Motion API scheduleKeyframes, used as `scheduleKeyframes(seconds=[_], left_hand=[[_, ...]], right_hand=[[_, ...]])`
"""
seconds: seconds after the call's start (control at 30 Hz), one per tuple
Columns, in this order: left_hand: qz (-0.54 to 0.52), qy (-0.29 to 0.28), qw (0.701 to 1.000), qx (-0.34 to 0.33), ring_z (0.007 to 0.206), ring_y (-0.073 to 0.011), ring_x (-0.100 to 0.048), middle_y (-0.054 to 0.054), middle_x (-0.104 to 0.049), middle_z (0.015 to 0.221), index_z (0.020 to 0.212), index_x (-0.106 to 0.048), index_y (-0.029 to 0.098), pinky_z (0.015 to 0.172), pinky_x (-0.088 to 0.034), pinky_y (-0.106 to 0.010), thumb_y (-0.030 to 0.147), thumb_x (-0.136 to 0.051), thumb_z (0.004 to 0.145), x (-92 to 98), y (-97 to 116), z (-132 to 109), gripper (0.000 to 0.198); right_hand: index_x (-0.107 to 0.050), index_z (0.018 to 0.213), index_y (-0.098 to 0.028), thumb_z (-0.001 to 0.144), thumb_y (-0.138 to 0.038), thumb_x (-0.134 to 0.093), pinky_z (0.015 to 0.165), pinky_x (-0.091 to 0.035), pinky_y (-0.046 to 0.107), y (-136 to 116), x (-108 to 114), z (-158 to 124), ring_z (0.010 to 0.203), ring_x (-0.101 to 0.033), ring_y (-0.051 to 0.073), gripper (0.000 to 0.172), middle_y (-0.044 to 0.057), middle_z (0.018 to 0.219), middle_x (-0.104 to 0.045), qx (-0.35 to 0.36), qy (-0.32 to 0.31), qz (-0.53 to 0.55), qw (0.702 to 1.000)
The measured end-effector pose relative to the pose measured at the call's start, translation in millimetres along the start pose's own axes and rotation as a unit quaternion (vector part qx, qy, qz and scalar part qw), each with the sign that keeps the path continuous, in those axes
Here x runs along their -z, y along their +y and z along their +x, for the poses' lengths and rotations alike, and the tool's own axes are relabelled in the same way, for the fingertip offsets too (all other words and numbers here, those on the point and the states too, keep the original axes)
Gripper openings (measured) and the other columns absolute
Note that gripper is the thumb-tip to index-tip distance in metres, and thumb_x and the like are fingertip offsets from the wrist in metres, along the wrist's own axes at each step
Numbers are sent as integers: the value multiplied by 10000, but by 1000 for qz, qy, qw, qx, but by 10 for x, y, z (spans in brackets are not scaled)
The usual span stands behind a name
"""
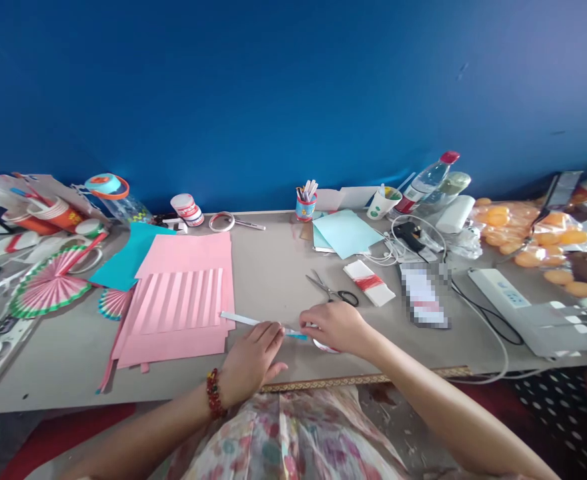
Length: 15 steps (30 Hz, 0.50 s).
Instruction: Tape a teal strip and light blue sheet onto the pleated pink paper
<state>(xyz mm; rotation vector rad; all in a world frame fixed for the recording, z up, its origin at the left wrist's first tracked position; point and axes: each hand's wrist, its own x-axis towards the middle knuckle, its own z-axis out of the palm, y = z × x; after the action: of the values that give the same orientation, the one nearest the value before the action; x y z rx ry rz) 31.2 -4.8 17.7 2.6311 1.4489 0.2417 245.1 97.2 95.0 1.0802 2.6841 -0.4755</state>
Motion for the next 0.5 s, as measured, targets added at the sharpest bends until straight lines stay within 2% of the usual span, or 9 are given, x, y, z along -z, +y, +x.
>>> scheduleKeyframes(seconds=[0.17, 0.4, 0.5], left_hand=[[23, -2, 999, -23, 1318, -261, -452, -131, -505, 1429, 1426, -419, 156, 1110, -366, -405, 525, -481, 943, -64, -45, -52, 610], [40, -9, 998, -38, 1323, -248, -434, -103, -482, 1453, 1439, -415, 158, 1131, -329, -386, 544, -397, 970, -37, -51, -57, 608], [43, -11, 998, -33, 1325, -251, -426, -107, -471, 1459, 1445, -413, 168, 1124, -333, -387, 554, -389, 967, -20, -39, -54, 615]], right_hand=[[-713, 1028, -298, 965, -280, -450, 565, -297, 230, 51, -76, -87, 817, -666, 135, 271, 26, 950, -716, 71, -10, -20, 997], [-675, 1143, -318, 921, -178, -479, 537, -289, 228, 15, -101, -227, 738, -671, 163, 328, 43, 895, -700, 59, -46, -77, 994], [-656, 1172, -305, 915, -153, -484, 540, -299, 224, 13, -137, -269, 734, -669, 163, 345, 47, 875, -698, 59, -40, -79, 994]])
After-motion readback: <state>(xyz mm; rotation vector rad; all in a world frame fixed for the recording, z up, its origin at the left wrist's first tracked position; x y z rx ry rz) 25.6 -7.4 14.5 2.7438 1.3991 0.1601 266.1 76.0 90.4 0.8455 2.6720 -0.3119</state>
